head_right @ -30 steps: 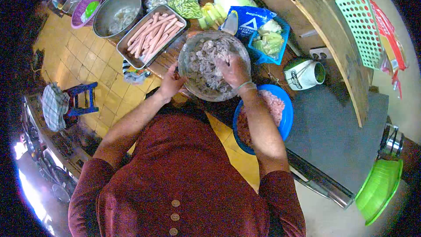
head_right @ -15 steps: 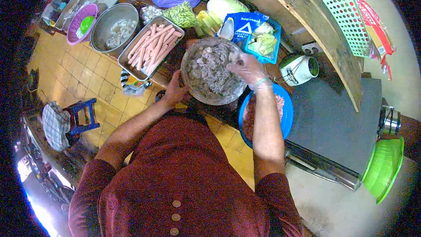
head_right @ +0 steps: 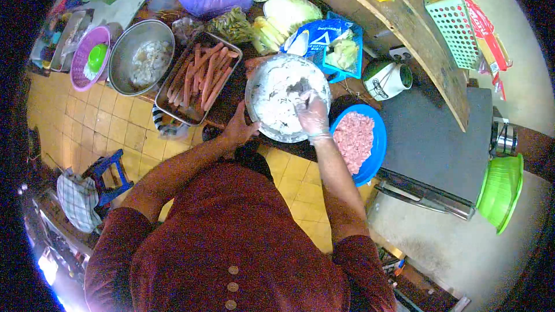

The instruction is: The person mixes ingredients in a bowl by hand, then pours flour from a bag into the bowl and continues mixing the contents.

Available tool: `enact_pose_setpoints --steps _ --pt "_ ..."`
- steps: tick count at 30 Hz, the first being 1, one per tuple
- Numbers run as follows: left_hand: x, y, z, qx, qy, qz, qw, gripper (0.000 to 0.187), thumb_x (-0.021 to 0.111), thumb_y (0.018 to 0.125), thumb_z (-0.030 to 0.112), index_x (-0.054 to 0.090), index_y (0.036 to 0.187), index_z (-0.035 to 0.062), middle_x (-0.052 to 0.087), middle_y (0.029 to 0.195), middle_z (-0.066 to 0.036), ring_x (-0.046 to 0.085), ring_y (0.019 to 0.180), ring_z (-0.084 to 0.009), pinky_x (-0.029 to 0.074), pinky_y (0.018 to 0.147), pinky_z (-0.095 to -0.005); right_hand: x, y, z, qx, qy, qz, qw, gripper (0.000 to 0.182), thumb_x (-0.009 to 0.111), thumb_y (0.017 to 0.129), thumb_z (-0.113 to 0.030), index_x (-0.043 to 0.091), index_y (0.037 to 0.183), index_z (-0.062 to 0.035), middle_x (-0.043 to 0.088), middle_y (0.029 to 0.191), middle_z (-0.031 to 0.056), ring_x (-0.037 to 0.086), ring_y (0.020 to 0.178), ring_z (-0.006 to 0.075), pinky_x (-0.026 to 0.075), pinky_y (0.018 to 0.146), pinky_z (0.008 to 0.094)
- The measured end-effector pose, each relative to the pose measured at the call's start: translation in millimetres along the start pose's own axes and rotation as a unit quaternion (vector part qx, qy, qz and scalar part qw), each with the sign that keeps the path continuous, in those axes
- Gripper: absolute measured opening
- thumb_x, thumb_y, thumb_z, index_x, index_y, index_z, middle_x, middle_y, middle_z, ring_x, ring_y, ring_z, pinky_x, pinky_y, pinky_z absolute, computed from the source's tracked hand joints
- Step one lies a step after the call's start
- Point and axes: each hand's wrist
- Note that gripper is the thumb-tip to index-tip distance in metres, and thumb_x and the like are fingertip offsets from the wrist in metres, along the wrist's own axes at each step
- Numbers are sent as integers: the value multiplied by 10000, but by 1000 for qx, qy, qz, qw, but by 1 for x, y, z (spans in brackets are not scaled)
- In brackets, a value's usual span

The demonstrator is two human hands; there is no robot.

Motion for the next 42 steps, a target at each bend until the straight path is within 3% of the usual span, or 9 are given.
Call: enact_pose_setpoints --steps 5,11,14,15,21,23,36,39,42 --pt "-1 9 -16 69 3 -10 998 806 630 861 70 122 1486 40 543 1254 -225 666 754 -230 572 629 -356 -37 21 3 29 -1 -244 969 262 640 885 -87 659 1114 37 688 1116 128 613 1032 160 478 910 321" --pt "7 8 -10 -11 214 28 976 871 633 852 85 47 1492 9 478 1347 -284 563 1172 -431 424 1033 -455 30 94 78 91 128 -113 981 387 640 925 -262 624 1201 7 656 1173 105 627 984 210 493 885 344" --pt "11 16 -27 -17 194 39 980 839 608 863 54 61 1499 31 485 1351 -257 586 1147 -393 421 1037 -453 102 137 161 80 14 -220 972 945 763 659 -621 529 1352 -23 570 1337 160 545 1201 325 392 1072 391" --pt "13 14 -28 -23 195 42 980 839 608 863 54 61 1499 31 485 1351 -257 586 1147 -393 421 1037 -453 38 120 31 130 -64 -368 919 1040 772 586 -650 505 1369 -19 565 1341 175 535 1225 321 390 1079 380" --pt "25 8 -3 -95 -88 47 990 790 549 874 -43 113 1509 134 489 1351 -182 621 1051 -319 614 729 -411 64 79 57 -36 -128 -271 953 1039 824 567 -526 465 1389 1 552 1338 228 516 1261 333 380 1092 383" --pt "23 14 -26 155 152 104 971 768 539 878 -58 137 1499 148 489 1351 -163 644 995 -316 625 587 -362 69 68 43 21 -157 -206 966 891 821 622 -407 505 1355 -13 582 1296 227 557 1209 347 415 1057 399" --pt "24 8 5 -49 -17 56 997 743 572 902 -17 157 1493 159 514 1337 -182 663 967 -312 635 609 -379 3 22 -34 -287 -198 -43 936 411 681 815 -196 636 1209 -92 664 1024 226 636 924 405 514 849 468" --pt "25 5 12 -25 48 86 995 673 632 877 42 280 1451 38 496 1377 -157 453 1300 -296 356 1102 -385 18 -10 -28 -289 -359 -60 886 509 664 810 -259 585 1301 -153 627 1088 245 629 895 420 485 883 504" --pt "28 4 13 -49 -1 79 996 740 572 896 -20 182 1494 173 517 1329 -180 652 989 -310 634 601 -382 15 -24 -29 -195 -369 -185 890 572 581 831 -314 514 1395 -245 577 1230 281 539 1137 469 360 996 643"
Point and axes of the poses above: each hand's wrist, its own y-axis towards the middle knuckle, its own x-axis out of the palm, z = x × y
